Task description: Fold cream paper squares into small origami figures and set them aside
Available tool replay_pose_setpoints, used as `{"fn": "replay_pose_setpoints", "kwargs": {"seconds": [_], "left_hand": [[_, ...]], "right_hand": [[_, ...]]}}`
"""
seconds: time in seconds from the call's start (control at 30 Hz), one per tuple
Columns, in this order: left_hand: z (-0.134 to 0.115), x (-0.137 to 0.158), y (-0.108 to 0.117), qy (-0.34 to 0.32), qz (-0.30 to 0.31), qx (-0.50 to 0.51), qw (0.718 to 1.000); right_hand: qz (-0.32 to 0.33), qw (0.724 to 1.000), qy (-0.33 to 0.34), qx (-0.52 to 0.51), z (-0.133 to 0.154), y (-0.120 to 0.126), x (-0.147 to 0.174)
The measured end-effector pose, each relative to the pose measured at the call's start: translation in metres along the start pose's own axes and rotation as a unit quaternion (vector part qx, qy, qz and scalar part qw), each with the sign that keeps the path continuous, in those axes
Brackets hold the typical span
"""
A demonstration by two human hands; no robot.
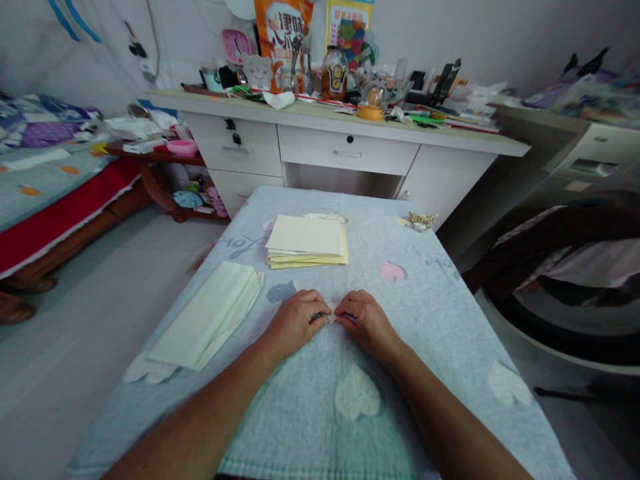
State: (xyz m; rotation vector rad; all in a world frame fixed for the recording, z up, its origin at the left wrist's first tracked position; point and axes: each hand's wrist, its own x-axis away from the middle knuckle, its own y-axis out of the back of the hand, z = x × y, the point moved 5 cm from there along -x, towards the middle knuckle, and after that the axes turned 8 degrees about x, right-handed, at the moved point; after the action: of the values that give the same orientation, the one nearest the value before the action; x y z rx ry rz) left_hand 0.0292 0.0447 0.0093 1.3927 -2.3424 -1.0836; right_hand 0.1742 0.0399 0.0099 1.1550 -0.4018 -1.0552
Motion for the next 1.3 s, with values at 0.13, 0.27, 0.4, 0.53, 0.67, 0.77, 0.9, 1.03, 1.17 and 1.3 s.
{"fn": "replay_pose_setpoints", "kwargs": {"seconds": [0.13, 0.27, 0.4, 0.53, 0.67, 0.77, 0.9, 1.03, 1.17, 1.3], "left_hand": [[0.0, 0.0006, 0.0, -0.009, -0.008, 0.0, 1.0], [-0.002, 0.0011, 0.0002, -0.019, -0.011, 0.004, 1.0], [-0.0032, 0.0015, 0.0007, -0.019, -0.013, 0.005, 1.0], [-0.0029, 0.0016, 0.0009, -0.015, -0.025, 0.011, 1.0], [-0.0013, 0.0012, -0.0008, -0.014, -0.031, 0.005, 0.999], [0.0002, 0.0009, -0.002, -0.014, -0.034, 0.001, 0.999], [0.0001, 0.0009, -0.0025, -0.009, -0.032, -0.009, 0.999], [-0.0028, 0.0013, -0.0022, -0.015, -0.025, -0.016, 0.999], [-0.0031, 0.0008, -0.0024, -0.017, -0.027, -0.022, 0.999], [-0.0023, -0.0002, -0.0041, -0.019, -0.021, -0.026, 0.999]], "right_hand": [[0.004, 1.0, -0.006, 0.009, 0.0002, -0.0003, 0.0009], [0.005, 1.0, -0.015, 0.011, 0.0004, -0.0013, 0.0023], [-0.006, 1.0, -0.019, 0.009, 0.0016, -0.0014, 0.0023], [-0.013, 0.999, -0.038, 0.008, 0.0008, -0.0015, 0.001], [-0.01, 0.999, -0.042, 0.011, 0.0003, -0.0017, -0.0004], [-0.008, 0.999, -0.043, 0.013, 0.0004, -0.0012, -0.0007], [-0.009, 0.999, -0.052, 0.013, 0.0013, -0.0004, -0.0005], [-0.006, 0.998, -0.063, 0.023, 0.0032, -0.0004, 0.0001], [-0.003, 0.997, -0.067, 0.037, 0.0052, -0.0002, 0.0002], [0.005, 0.997, -0.07, 0.044, 0.0055, -0.0008, -0.0004]]}}
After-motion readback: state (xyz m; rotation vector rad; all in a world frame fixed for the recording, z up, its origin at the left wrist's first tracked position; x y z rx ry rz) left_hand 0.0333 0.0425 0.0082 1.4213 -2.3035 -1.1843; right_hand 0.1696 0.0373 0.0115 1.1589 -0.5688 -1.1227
